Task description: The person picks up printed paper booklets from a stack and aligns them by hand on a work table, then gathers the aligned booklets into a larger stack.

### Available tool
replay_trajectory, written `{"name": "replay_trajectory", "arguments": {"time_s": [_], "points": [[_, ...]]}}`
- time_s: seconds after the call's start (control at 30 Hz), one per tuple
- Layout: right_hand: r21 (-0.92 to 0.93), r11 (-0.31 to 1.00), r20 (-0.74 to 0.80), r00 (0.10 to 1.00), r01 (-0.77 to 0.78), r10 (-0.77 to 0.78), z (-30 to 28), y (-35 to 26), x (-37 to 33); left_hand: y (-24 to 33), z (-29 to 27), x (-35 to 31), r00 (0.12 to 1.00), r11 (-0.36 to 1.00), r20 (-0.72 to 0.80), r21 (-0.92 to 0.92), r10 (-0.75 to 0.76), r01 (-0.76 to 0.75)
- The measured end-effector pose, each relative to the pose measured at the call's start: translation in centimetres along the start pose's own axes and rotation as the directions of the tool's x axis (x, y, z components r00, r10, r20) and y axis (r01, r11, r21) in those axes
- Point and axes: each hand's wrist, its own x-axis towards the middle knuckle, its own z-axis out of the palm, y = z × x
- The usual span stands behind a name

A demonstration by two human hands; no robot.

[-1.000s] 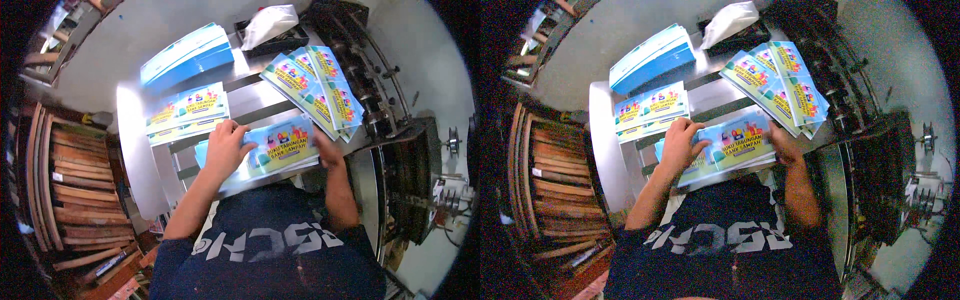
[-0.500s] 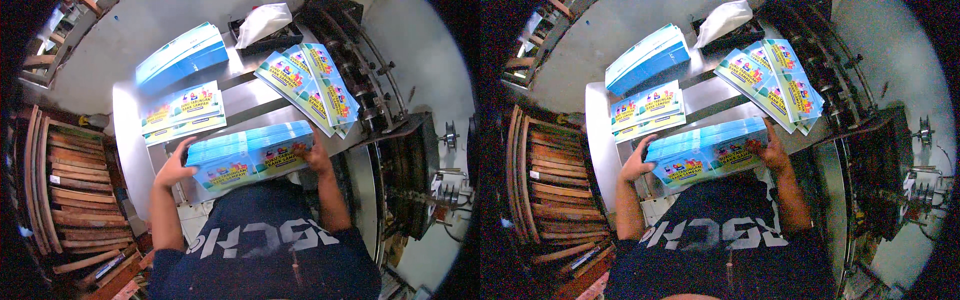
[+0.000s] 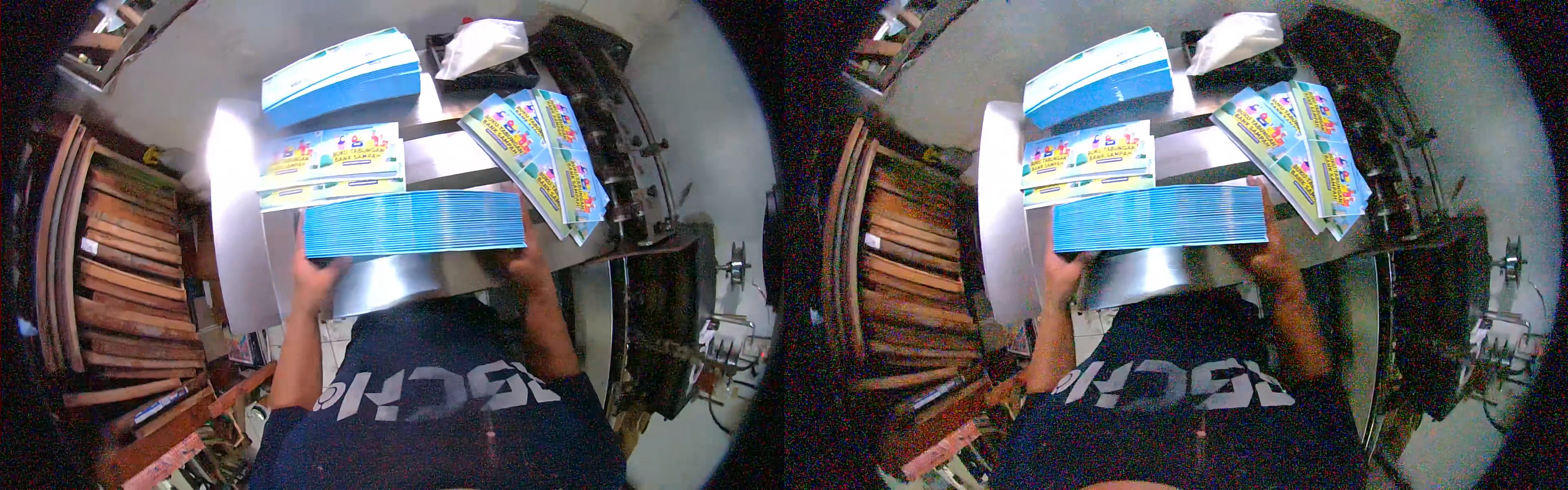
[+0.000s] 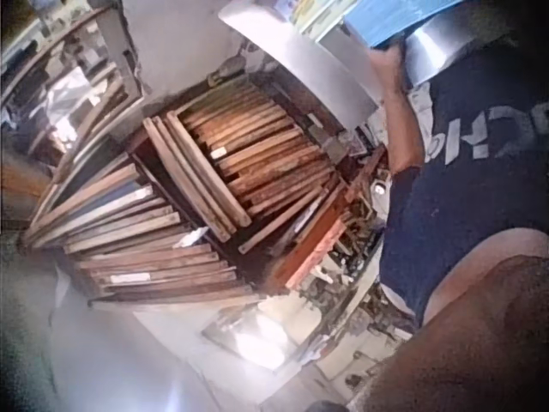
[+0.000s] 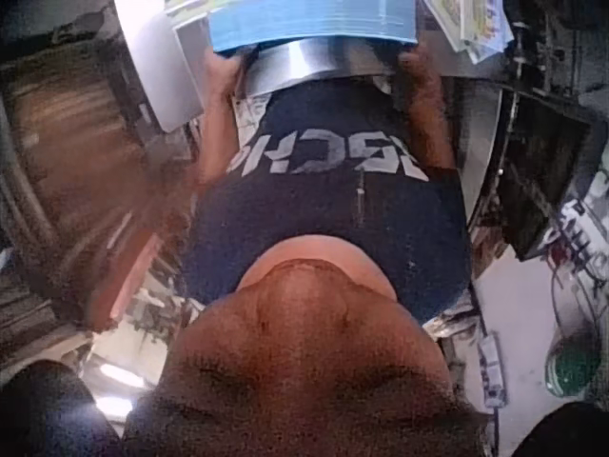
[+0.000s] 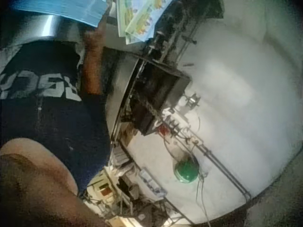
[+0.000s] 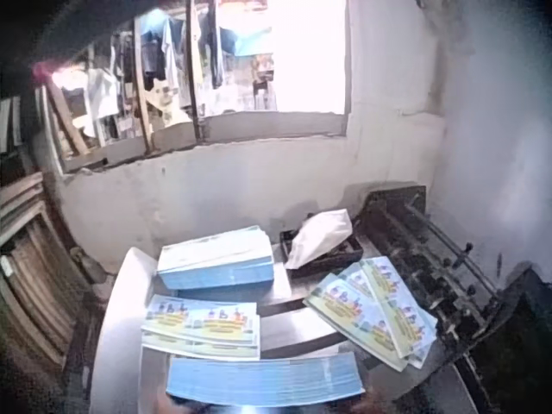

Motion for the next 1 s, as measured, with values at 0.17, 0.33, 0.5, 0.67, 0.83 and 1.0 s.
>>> {"name": "replay_trajectory", "arguments": {"time_s": [0.17,0.33,0.5,0.67,0.83,1.0], "points": [[0.273,0.946,0.051,0.984,-0.176,0.169,0.0,1.7,0.1,0.9,0.3,0.0,0.996,0.977,0.071,-0.202,-0.052,0.065],[0.372,0.899,0.071,0.973,-0.229,0.218,-0.2,1.4,0.4,0.9,0.3,-0.1,0.994,0.94,0.098,-0.342,0.037,-0.001],[0.289,0.923,0.083,0.967,-0.255,0.241,-0.4,0.2,0.6,1.2,1.0,0.0,0.996,0.913,0.049,-0.399,-0.076,0.09],[0.311,0.898,0.085,0.95,-0.311,0.3,-0.4,-0.1,0.6,-0.5,0.7,0.3,1.0,0.968,0.006,-0.251,0.011,-0.009],[0.266,0.915,0.069,0.952,-0.305,0.297,-0.5,-0.2,0.7,-0.5,0.9,0.4,1.0,0.956,0.008,-0.294,-0.01,0.012],[-0.016,0.981,0.018,0.981,-0.193,0.193,-0.3,1.4,0.0,-0.5,0.9,0.1,1.0,0.955,-0.008,-0.295,-0.027,0.024]]}}
